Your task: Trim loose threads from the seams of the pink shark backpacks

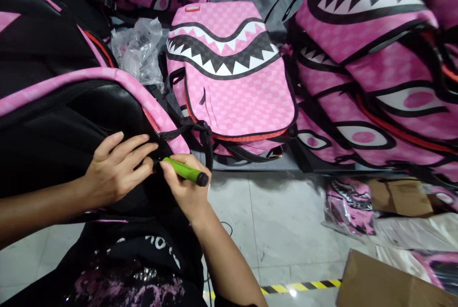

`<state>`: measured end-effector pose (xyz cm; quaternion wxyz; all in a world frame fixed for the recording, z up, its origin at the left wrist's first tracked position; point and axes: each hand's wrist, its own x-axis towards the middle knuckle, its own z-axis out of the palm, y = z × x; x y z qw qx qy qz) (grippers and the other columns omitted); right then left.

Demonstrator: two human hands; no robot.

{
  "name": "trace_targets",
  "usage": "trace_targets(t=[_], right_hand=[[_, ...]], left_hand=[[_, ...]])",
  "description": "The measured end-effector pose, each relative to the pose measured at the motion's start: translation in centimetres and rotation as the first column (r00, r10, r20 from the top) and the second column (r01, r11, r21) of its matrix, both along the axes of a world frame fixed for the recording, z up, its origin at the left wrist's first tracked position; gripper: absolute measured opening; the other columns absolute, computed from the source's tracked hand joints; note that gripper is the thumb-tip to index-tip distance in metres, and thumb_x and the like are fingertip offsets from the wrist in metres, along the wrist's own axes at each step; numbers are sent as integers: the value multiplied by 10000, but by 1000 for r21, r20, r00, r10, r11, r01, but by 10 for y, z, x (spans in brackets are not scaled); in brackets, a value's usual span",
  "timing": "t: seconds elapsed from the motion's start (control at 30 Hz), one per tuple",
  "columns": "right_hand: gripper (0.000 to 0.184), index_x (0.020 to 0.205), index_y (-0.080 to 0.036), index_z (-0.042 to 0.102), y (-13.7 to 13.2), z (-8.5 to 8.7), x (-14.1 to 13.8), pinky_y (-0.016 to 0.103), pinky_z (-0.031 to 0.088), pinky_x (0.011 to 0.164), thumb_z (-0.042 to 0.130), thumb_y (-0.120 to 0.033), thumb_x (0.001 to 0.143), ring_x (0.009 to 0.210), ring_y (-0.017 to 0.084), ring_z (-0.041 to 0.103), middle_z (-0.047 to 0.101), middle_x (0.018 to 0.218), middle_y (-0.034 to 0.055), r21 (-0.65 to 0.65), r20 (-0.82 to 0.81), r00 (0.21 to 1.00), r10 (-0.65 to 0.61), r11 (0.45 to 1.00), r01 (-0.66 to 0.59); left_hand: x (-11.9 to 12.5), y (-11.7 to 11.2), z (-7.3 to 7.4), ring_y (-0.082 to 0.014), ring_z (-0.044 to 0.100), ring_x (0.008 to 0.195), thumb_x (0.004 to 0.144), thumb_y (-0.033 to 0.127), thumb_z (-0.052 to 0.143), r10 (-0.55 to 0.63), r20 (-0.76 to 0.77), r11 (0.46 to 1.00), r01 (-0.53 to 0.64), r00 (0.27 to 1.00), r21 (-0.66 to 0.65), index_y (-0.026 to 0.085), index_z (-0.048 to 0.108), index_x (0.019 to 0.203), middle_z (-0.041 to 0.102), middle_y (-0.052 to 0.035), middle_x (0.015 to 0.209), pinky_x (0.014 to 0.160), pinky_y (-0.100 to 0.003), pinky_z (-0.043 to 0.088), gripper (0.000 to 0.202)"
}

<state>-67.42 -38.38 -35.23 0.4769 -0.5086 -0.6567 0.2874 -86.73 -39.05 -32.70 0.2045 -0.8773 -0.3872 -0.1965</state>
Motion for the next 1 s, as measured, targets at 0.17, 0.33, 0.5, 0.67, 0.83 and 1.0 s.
trace_targets(t=[0.17,0.33,0.5,0.67,0.83,1.0], right_hand=[[134,852,-200,697,1,-4,-2,268,544,590,689,-332,875,622,139,655,706,753,5,-33,-11,999,-45,998,45],[152,809,-193,684,4,-2,-5,251,522,554,683,-330,874,576,126,626,685,700,-3,-83,-38,997,-74,994,71],[175,788,-191,670,9,5,-8,245,513,564,681,-343,875,583,122,626,682,698,-1,-22,55,998,-20,1000,22],[178,811,-196,670,10,3,-8,239,503,547,680,-359,880,582,120,621,679,702,-4,-52,39,999,-11,999,14],[185,777,-182,677,11,-1,-7,241,481,511,687,-345,862,534,114,589,667,661,-5,-96,-49,991,-124,988,119],[218,784,-178,685,13,-5,-8,245,482,524,698,-386,848,576,125,609,678,690,5,-194,-122,981,-150,973,125]], left_hand=[[-1,1,-1,-209,643,1192,903,200,612,0,-12,1000,0,1000,2,202,660,883,739,-43,1185,1127,-384,376,52],[-2,2,-2,-211,641,1187,910,187,609,2,3,1000,-2,1000,8,196,659,872,747,-41,1166,1090,-385,395,63],[-1,2,-3,-216,640,1169,909,188,623,9,6,1000,-9,1000,7,184,666,879,747,-43,1162,1072,-396,399,52],[1,4,-1,-203,638,1158,918,187,613,13,-7,1000,-13,1000,19,195,667,866,751,-25,1144,1078,-388,401,76],[-1,8,-2,-203,631,1172,902,213,653,11,-14,1000,-11,1000,11,197,662,868,742,-26,1149,1115,-388,377,39],[-2,10,-2,-193,626,1171,915,231,644,20,-31,1000,-19,999,5,198,651,864,737,-17,1146,1149,-381,338,61]])
